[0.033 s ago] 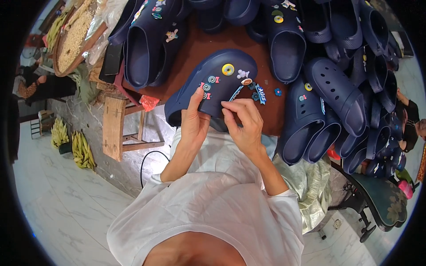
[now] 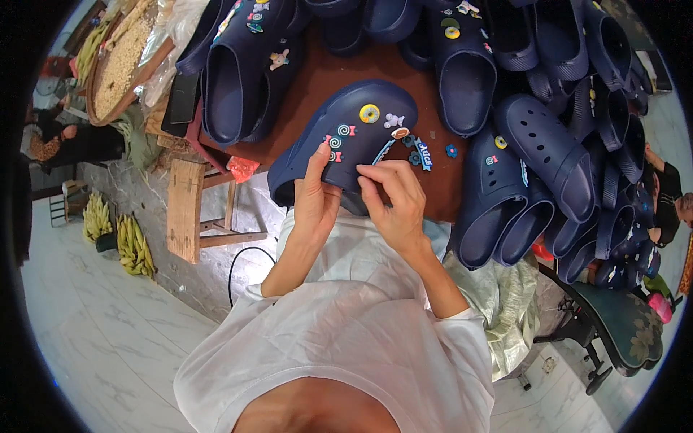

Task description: Attaching decorative charms to the holes of dark blue foam clogs.

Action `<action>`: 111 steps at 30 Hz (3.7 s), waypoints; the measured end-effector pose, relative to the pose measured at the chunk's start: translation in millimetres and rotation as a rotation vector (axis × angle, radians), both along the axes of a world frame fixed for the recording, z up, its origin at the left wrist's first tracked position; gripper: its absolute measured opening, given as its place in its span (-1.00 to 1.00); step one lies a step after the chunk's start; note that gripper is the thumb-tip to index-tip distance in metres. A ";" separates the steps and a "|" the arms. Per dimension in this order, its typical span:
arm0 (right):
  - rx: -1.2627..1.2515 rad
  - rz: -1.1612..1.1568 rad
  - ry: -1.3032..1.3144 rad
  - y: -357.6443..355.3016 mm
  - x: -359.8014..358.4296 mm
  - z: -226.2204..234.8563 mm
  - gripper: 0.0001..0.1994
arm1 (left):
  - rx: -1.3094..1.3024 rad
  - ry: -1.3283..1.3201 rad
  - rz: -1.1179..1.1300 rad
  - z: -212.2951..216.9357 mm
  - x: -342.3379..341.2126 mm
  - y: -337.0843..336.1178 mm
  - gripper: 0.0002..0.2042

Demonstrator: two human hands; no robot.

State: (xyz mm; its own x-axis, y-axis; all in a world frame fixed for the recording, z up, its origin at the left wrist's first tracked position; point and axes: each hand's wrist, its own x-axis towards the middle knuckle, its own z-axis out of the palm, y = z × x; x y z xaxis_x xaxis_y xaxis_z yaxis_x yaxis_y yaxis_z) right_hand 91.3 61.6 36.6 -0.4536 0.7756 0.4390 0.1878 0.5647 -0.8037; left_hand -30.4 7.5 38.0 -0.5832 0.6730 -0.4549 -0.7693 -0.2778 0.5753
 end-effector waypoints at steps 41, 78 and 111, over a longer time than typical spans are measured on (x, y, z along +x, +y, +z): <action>0.103 0.076 -0.123 13.3 -16.2 11.1 -0.57 | -0.010 0.231 -0.082 0.6 9.9 -6.3 -0.69; -0.668 0.207 -0.049 -27.0 -1.6 -62.4 -0.34 | 0.345 -0.586 -0.201 28.3 -11.7 20.4 -0.60; -0.632 -0.197 0.567 283.7 82.8 166.8 -0.53 | -0.003 1.449 -0.129 -81.7 14.5 43.5 -0.80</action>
State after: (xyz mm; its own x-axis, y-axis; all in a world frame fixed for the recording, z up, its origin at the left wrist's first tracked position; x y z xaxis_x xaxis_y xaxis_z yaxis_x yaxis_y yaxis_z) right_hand 174.1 345.2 203.4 -0.1290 0.9915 0.0186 -0.2884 -0.0196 -0.9573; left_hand -15.9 51.0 -43.6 -0.4598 0.7552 0.4671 0.4562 -0.2504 0.8539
